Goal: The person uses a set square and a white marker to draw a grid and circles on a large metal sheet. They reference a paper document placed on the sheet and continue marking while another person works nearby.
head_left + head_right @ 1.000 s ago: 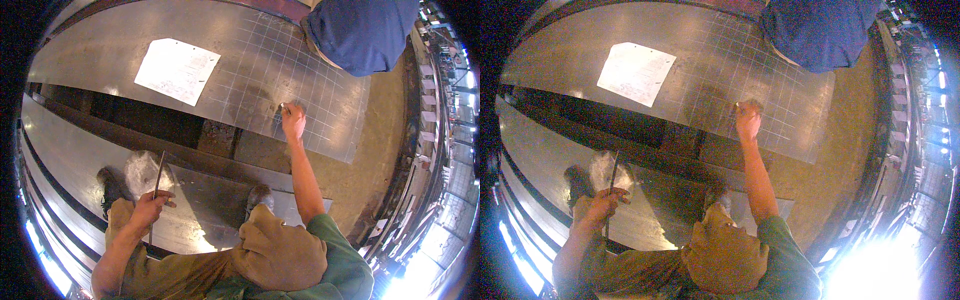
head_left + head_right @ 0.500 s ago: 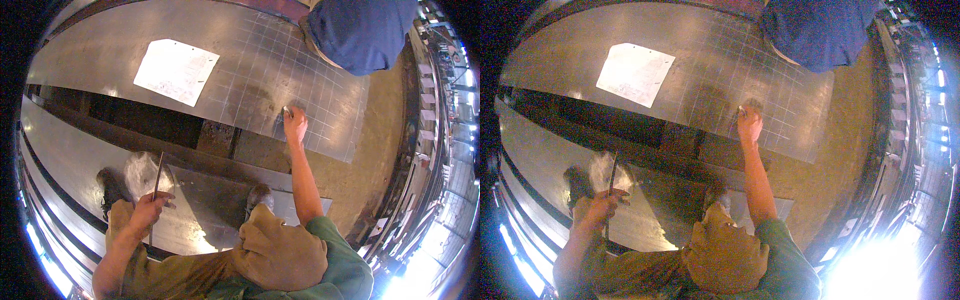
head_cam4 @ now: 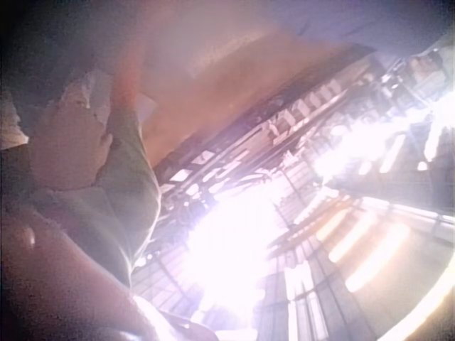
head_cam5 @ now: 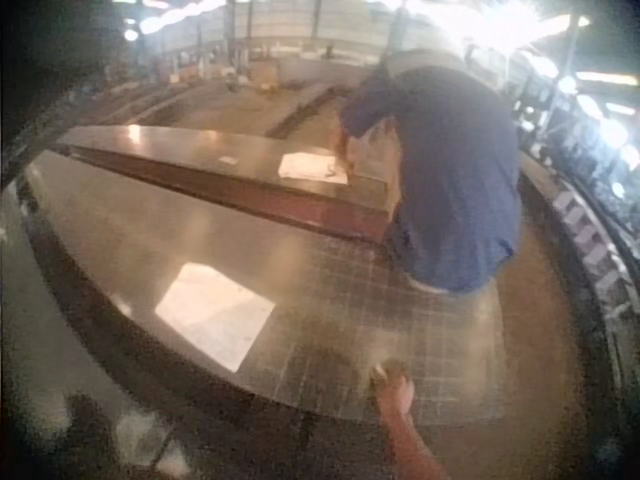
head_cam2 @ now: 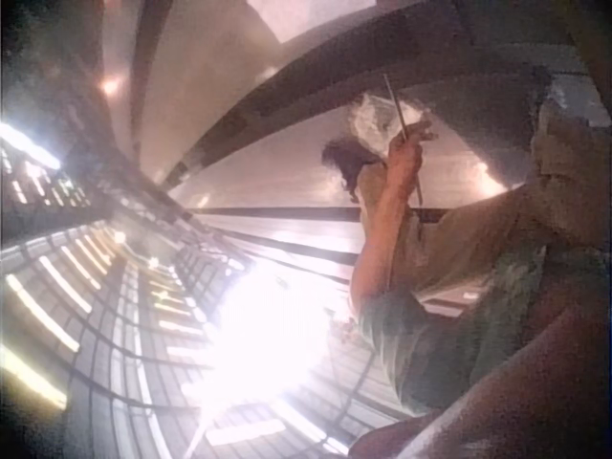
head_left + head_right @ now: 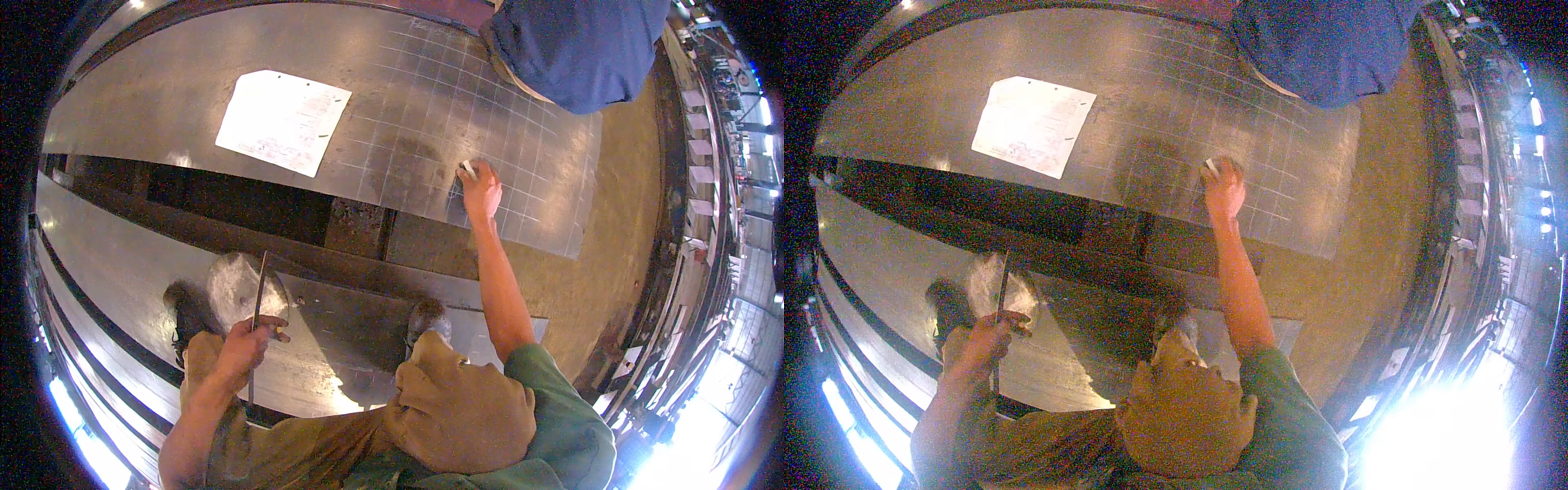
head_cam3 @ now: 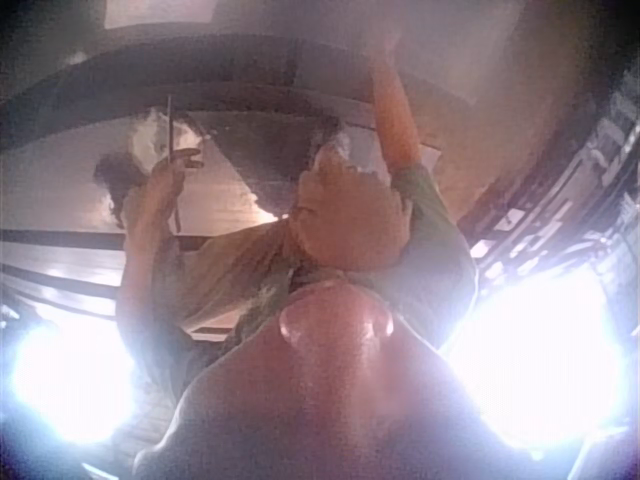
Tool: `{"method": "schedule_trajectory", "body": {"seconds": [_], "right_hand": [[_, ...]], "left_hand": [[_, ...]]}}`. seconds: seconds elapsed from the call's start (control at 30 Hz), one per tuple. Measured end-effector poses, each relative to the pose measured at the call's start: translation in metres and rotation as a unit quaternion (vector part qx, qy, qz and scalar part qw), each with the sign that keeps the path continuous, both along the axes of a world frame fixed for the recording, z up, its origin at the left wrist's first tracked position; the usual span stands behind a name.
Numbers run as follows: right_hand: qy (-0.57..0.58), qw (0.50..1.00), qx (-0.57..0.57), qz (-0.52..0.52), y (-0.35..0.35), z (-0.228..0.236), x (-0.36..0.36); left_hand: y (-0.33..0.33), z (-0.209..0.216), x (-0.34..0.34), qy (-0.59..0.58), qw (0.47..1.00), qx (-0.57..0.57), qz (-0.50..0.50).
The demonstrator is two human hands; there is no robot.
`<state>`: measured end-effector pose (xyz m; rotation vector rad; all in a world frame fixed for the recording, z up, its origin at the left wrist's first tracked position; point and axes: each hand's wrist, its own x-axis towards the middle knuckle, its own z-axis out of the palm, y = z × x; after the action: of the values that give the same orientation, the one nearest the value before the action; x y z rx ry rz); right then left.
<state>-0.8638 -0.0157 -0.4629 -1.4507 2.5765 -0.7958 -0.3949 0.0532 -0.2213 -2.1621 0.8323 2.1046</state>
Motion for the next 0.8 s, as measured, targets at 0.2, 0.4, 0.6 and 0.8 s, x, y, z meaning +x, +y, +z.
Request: {"method": "schedule_trajectory", "body": {"seconds": [0.2,0.4,0.6,0.8], "right_hand": [[-0.01,0.999,-0.037,0.02,-0.01,0.011,0.005],[-0.021,1.0,-0.02,0.012,-0.013,0.017,0.009],[-0.004,1.0,0.012,0.028,-0.013,0.018,0.005],[0.004,1.0,-0.009,0.02,-0.015,0.015,0.0]], "left_hand": [[-0.004,0.001,-0.004,-0.018,1.0,0.017,-0.017],[-0.005,0.006,-0.005,-0.024,0.999,0.017,-0.015],[-0.004,0.004,-0.005,0.0,1.0,0.003,-0.029],[-0.004,0.004,-0.008,-0.003,0.999,-0.01,-0.037]]}}
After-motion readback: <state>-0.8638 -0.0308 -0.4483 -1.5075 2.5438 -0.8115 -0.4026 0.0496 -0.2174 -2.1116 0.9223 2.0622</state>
